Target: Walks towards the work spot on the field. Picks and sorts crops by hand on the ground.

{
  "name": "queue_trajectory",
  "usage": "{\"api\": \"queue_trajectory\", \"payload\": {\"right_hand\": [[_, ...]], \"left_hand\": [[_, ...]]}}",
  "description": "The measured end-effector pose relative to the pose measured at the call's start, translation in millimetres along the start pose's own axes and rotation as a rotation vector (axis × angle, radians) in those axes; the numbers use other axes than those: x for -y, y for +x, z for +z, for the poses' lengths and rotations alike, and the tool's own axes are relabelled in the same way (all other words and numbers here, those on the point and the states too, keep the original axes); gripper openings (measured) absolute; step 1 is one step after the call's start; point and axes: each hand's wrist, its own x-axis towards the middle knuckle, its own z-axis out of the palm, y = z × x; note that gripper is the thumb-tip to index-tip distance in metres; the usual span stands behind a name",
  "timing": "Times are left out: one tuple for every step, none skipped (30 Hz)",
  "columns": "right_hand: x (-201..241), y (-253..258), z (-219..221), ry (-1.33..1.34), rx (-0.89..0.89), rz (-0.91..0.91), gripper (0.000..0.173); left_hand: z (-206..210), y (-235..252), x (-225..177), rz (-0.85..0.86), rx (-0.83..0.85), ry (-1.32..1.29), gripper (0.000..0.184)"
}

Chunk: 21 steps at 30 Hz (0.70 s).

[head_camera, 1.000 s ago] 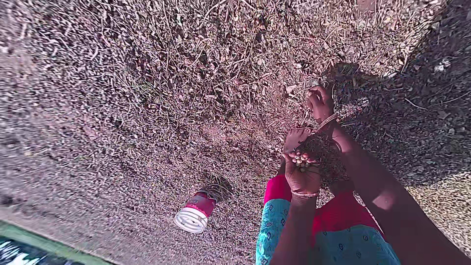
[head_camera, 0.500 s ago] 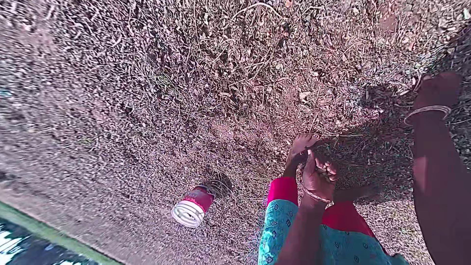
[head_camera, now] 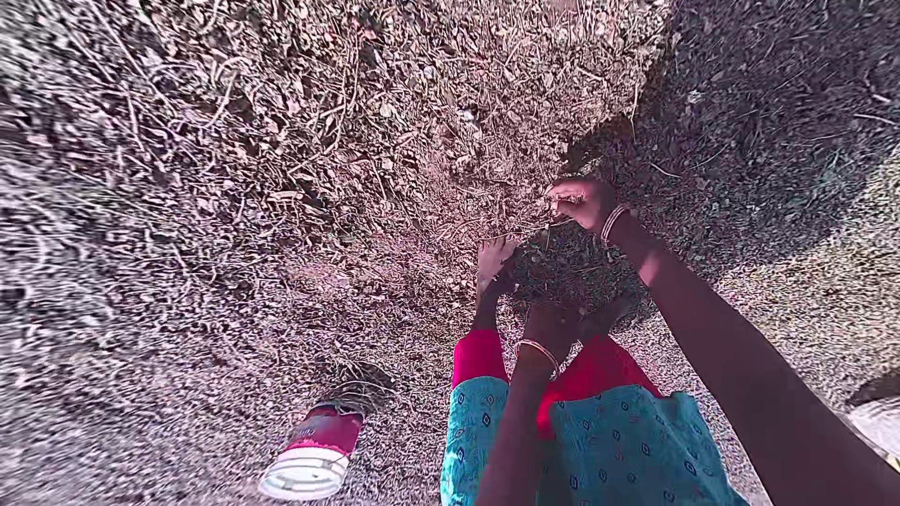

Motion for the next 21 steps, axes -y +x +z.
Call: {"api": "queue_trajectory", "payload": {"right_hand": [[-16.0, -4.3, -10.4, -0.010, -0.150, 0.096, 0.031], [-28.3, -2.4, -24.2, -0.015, -0.297, 0.228, 0.036], [-37.6, 3.5, -40.1, -0.017, -0.431, 0.364, 0.045], [-48.0, 16.0, -56.4, -0.019, -0.544, 0.491, 0.054], [-58.1, 32.3, -72.3, -0.017, -0.625, 0.591, 0.064], [-59.7, 48.0, -84.2, -0.014, -0.663, 0.686, 0.070], [-53.0, 64.6, -89.9, -0.014, -0.703, 0.748, 0.070], [-41.4, 81.7, -90.8, -0.044, -0.731, 0.753, 0.067], [-24.1, 93.9, -87.0, -0.112, -0.747, 0.707, 0.062], [-8.6, 101.9, -78.0, -0.204, -0.776, 0.625, 0.060], [0.6, 106.3, -66.1, -0.336, -0.788, 0.504, 0.057], [2.9, 106.1, -53.8, -0.457, -0.728, 0.371, 0.055], [-0.2, 102.7, -44.5, -0.555, -0.611, 0.289, 0.054], [-6.4, 97.2, -39.9, -0.589, -0.491, 0.266, 0.054], [-12.8, 88.7, -38.7, -0.554, -0.426, 0.293, 0.055], [-18.3, 79.0, -40.0, -0.449, -0.438, 0.363, 0.052], [-25.4, 67.2, -42.0, -0.295, -0.525, 0.405, 0.044], [-33.7, 53.0, -44.3, -0.128, -0.636, 0.395, 0.040], [-40.4, 38.5, -47.3, 0.007, -0.716, 0.363, 0.041], [-45.7, 22.6, -46.6, 0.130, -0.757, 0.323, 0.040], [-51.0, 5.5, -42.5, 0.222, -0.767, 0.286, 0.038]], "left_hand": [[3.5, 1.6, 1.1, -0.015, 0.013, 0.022, 0.048], [5.7, 3.4, 0.4, -0.037, 0.027, 0.050, 0.047], [8.7, 4.8, -0.7, -0.054, 0.031, 0.076, 0.045], [12.3, 7.1, -1.6, -0.064, 0.032, 0.109, 0.044], [17.3, 10.0, -2.2, -0.073, 0.038, 0.145, 0.044], [23.6, 11.4, -1.7, -0.077, 0.041, 0.176, 0.044], [29.2, 12.0, -0.8, -0.083, 0.046, 0.201, 0.045], [32.1, 12.9, -1.3, -0.091, 0.060, 0.225, 0.045], [33.6, 13.9, -2.8, -0.100, 0.078, 0.247, 0.046], [35.2, 14.1, -3.1, -0.102, 0.088, 0.265, 0.046], [36.2, 13.8, -4.5, -0.110, 0.098, 0.286, 0.047], [36.9, 13.2, -6.0, -0.126, 0.104, 0.306, 0.048], [37.1, 12.2, -8.5, -0.138, 0.099, 0.313, 0.048], [37.1, 11.4, -11.1, -0.134, 0.080, 0.306, 0.048], [37.3, 10.7, -12.1, -0.119, 0.054, 0.289, 0.047], [37.3, 10.8, -12.2, -0.103, 0.029, 0.269, 0.048], [38.1, 10.9, -12.2, -0.086, 0.010, 0.245, 0.047], [40.4, 11.4, -12.3, -0.061, -0.009, 0.216, 0.048], [42.1, 13.4, -12.5, -0.029, -0.030, 0.188, 0.048], [43.8, 15.0, -10.9, -0.008, -0.039, 0.170, 0.047], [46.4, 15.5, -8.6, -0.014, -0.031, 0.160, 0.048]]}}
